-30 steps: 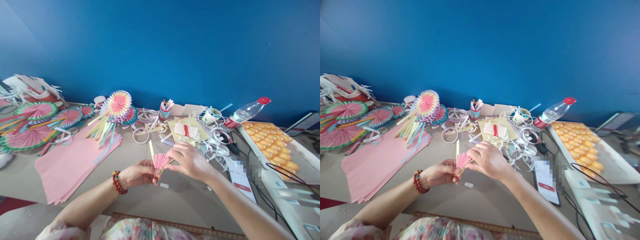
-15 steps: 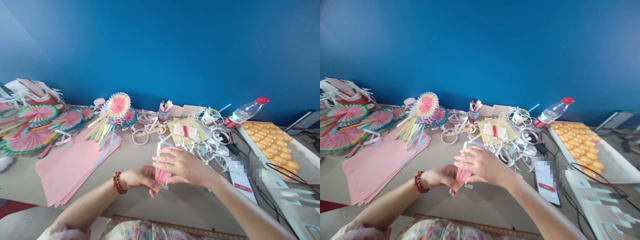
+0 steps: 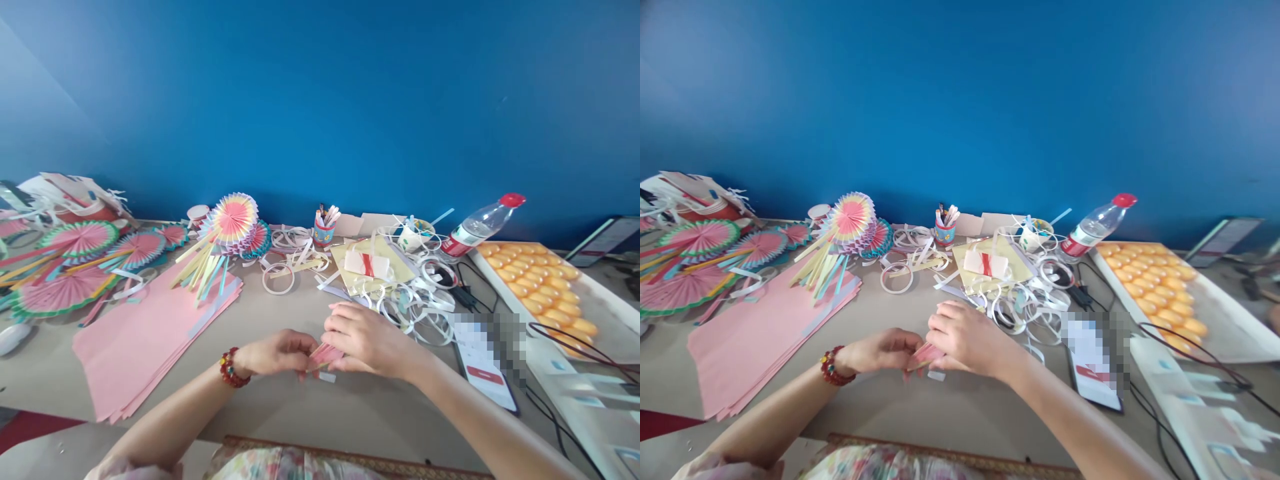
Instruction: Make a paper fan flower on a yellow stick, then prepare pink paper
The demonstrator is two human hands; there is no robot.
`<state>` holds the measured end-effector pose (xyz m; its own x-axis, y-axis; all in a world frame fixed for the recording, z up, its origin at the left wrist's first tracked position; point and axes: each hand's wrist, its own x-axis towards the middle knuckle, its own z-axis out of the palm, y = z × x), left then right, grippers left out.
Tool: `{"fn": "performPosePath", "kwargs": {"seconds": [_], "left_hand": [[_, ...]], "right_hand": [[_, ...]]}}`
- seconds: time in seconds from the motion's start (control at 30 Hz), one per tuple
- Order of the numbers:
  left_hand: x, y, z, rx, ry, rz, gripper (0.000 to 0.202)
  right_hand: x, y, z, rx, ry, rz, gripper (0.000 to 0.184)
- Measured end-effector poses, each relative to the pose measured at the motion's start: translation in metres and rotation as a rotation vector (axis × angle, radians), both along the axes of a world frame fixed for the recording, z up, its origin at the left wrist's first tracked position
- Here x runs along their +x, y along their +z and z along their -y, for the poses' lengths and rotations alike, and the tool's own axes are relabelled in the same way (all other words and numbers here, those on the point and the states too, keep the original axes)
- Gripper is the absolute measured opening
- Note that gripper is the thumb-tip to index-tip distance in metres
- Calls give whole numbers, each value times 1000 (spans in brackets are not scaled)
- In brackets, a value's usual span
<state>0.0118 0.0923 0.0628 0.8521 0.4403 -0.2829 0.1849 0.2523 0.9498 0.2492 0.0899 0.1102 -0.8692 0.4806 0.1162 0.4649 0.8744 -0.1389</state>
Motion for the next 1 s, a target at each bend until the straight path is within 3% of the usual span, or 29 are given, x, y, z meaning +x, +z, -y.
{"fn": "performPosePath", "kwargs": {"seconds": [0.13, 0.23, 0.5, 0.67, 0.87, 1.0], "left_hand": [[0, 15, 7, 618, 206, -143, 52], [4, 15, 14, 852, 293, -210, 46], [5, 10, 15, 947, 347, -152, 30], [6, 14, 15, 1019, 305, -103, 26], [0, 21, 14, 1014, 227, -158, 32], [-4, 24, 12, 1106, 218, -114, 27]], "right_hand": [[6, 0, 1, 8, -121, -26, 26], [6, 2, 6, 13, -179, -67, 25], [-1, 9, 20, 53, -241, -136, 32], [-1, 11, 24, 38, -222, -147, 13], [6, 9, 23, 8, -192, -212, 13], [7, 12, 24, -14, -199, -252, 11]]}}
